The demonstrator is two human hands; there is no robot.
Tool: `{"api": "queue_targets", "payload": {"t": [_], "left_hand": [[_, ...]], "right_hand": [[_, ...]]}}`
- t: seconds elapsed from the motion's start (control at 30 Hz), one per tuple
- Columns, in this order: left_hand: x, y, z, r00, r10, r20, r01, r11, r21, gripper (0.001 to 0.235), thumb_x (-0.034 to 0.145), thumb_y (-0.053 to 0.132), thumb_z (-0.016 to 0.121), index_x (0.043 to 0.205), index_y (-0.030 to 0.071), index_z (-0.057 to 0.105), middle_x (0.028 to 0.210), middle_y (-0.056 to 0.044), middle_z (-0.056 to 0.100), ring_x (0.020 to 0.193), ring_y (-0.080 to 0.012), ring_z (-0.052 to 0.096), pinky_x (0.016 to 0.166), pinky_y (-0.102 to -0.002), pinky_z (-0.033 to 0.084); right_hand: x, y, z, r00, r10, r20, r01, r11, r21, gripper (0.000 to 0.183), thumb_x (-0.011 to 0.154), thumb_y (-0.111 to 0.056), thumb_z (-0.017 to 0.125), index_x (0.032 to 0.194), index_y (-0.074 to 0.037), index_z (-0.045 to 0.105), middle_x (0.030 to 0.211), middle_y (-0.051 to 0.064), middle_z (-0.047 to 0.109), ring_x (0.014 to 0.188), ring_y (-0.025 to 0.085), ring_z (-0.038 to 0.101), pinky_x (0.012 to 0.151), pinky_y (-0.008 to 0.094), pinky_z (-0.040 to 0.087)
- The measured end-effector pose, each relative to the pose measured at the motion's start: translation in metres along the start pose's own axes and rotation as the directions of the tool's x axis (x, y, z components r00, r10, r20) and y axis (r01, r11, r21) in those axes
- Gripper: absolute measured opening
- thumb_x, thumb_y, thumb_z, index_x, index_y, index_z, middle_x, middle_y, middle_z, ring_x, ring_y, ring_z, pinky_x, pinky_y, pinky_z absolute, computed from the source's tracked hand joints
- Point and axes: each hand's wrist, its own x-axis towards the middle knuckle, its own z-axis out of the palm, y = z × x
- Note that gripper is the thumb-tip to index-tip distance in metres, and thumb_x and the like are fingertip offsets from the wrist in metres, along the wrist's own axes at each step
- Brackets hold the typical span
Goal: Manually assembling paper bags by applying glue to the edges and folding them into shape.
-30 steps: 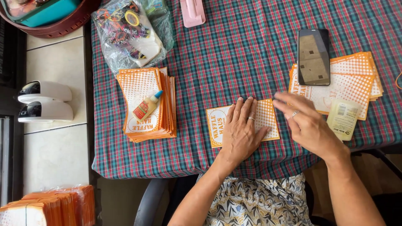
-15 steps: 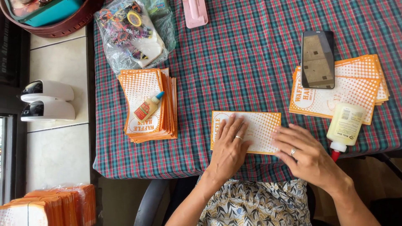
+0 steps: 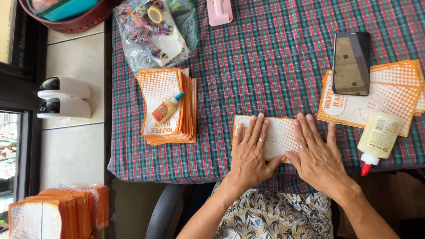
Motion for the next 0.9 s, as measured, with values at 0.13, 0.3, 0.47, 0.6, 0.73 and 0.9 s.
{"api": "queue_targets", "payload": {"t": [0.13,0.3,0.47,0.6,0.73,0.9], "left_hand": [[0.001,-0.01,-0.019,0.996,-0.09,-0.024,0.093,0.987,0.134,0.121,0.081,0.085,0.041,0.159,-0.005,0.024,0.169,-0.021,0.023,0.158,-0.0366,0.021,0.129,-0.053,0.013],[-0.004,-0.036,-0.04,0.997,-0.07,0.043,0.053,0.95,0.308,0.15,0.052,0.104,0.04,0.159,-0.001,0.031,0.168,-0.017,0.027,0.157,-0.0413,0.016,0.121,-0.071,0.01],[-0.008,-0.048,-0.043,0.996,0.015,0.092,-0.044,0.945,0.325,0.16,0.046,0.107,0.039,0.162,0.0,0.02,0.171,-0.018,0.019,0.159,-0.0439,0.01,0.123,-0.07,0.002],[-0.011,-0.055,-0.035,0.995,-0.016,0.103,-0.019,0.944,0.33,0.105,0.092,0.082,0.02,0.165,0.008,0.009,0.174,-0.012,0.012,0.161,-0.0362,0.005,0.127,-0.063,-0.002],[-0.011,-0.06,-0.037,0.995,0.018,0.103,-0.052,0.939,0.339,0.103,0.095,0.08,0.035,0.165,0.007,0.015,0.173,-0.013,0.016,0.161,-0.0373,0.011,0.126,-0.064,0.007],[-0.009,-0.066,-0.055,0.972,0.042,0.231,-0.099,0.965,0.242,0.099,0.098,0.075,0.036,0.166,0.008,0.008,0.174,-0.013,0.008,0.16,-0.0352,0.001,0.124,-0.063,-0.001]], "right_hand": [[0.0,0.0,-0.005,0.997,-0.06,-0.058,0.058,0.998,-0.036,0.093,0.094,-0.051,0.047,0.164,0.002,0.016,0.174,0.018,0.016,0.161,0.033,0.017,0.123,0.071,0.014],[0.002,0.007,-0.014,0.997,-0.067,0.044,0.067,0.998,0.002,0.108,0.087,-0.063,0.044,0.165,-0.008,-0.005,0.175,0.008,-0.006,0.161,0.03,-0.003,0.12,0.073,0.008],[0.001,0.011,-0.018,0.996,-0.079,0.044,0.078,0.997,0.025,0.11,0.085,-0.063,0.048,0.165,-0.009,-0.006,0.175,0.006,-0.006,0.161,0.031,-0.004,0.12,0.073,0.006],[-0.002,0.014,-0.018,0.995,-0.057,0.087,0.053,0.998,0.043,0.109,0.086,-0.065,0.045,0.165,-0.008,-0.005,0.174,0.008,-0.003,0.16,0.032,-0.001,0.119,0.072,0.003],[-0.003,0.015,-0.019,0.995,-0.055,0.084,0.05,0.997,0.058,0.109,0.086,-0.063,0.048,0.166,-0.01,-0.005,0.174,0.009,-0.001,0.16,0.033,0.001,0.121,0.07,0.002],[-0.007,0.019,-0.019,0.994,-0.077,0.077,0.075,0.997,0.037,0.105,0.09,-0.06,0.047,0.166,-0.006,-0.001,0.174,0.012,0.002,0.16,0.033,0.002,0.123,0.065,0.003]]}}
